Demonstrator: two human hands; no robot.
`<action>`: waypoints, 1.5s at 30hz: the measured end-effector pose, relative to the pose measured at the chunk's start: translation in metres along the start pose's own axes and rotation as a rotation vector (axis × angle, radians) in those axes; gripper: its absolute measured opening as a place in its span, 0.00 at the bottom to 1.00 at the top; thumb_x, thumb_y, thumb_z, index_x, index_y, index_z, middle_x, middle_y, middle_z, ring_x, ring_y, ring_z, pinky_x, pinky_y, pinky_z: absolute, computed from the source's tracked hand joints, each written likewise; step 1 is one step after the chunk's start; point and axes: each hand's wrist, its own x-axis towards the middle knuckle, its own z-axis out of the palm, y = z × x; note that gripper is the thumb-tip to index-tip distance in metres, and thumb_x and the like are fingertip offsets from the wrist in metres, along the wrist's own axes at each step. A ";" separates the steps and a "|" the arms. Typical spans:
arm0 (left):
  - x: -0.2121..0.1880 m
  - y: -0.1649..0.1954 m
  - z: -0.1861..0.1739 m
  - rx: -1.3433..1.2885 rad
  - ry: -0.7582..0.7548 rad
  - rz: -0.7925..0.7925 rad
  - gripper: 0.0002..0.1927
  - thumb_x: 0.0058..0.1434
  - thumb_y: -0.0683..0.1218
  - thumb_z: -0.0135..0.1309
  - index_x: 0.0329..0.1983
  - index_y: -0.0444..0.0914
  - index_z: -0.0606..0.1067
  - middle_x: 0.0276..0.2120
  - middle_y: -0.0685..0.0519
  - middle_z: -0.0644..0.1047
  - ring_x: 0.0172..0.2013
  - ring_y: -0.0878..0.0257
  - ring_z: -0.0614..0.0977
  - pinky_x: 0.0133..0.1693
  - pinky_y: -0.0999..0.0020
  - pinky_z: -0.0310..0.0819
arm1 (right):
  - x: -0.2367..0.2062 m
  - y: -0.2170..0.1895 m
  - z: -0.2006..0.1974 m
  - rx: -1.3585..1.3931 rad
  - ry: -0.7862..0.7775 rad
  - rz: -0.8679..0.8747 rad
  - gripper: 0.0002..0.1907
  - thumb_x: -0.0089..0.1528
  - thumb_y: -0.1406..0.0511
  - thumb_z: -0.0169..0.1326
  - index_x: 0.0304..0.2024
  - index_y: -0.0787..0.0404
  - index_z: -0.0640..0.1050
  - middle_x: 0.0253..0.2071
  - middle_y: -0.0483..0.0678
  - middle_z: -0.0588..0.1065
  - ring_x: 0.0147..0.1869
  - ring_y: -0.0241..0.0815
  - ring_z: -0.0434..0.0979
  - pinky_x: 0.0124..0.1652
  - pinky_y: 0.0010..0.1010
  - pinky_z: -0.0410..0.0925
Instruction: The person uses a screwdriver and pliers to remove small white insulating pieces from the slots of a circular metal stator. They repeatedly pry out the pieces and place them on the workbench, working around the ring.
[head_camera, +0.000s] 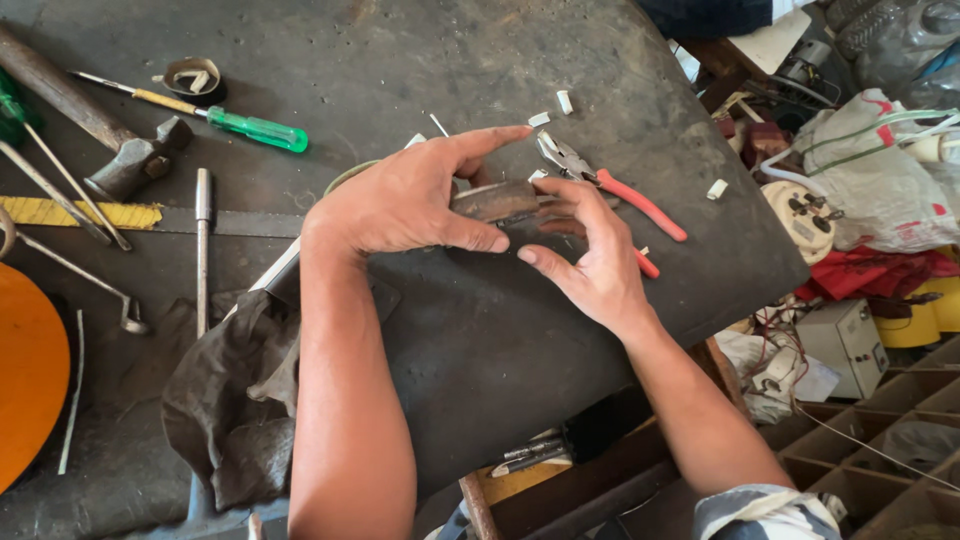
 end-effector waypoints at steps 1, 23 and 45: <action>-0.001 0.002 -0.001 0.002 -0.022 -0.032 0.55 0.42 0.54 0.71 0.76 0.51 0.61 0.36 0.49 0.81 0.37 0.58 0.80 0.41 0.62 0.74 | 0.000 0.001 0.000 -0.004 0.004 -0.015 0.34 0.60 0.62 0.68 0.64 0.66 0.70 0.61 0.53 0.73 0.59 0.43 0.79 0.57 0.35 0.76; 0.006 0.004 0.012 0.063 0.216 -0.058 0.45 0.51 0.61 0.66 0.70 0.40 0.67 0.36 0.50 0.82 0.34 0.54 0.87 0.41 0.61 0.77 | -0.005 -0.001 -0.043 -0.399 -0.174 -0.165 0.19 0.54 0.71 0.67 0.49 0.62 0.82 0.49 0.51 0.82 0.50 0.44 0.84 0.50 0.31 0.75; 0.014 -0.045 0.034 0.506 0.352 -0.204 0.21 0.63 0.51 0.52 0.58 0.41 0.76 0.45 0.41 0.81 0.49 0.40 0.78 0.51 0.45 0.69 | -0.025 0.010 -0.095 -0.855 -0.209 0.260 0.32 0.55 0.54 0.65 0.61 0.52 0.75 0.61 0.48 0.73 0.63 0.56 0.72 0.57 0.46 0.67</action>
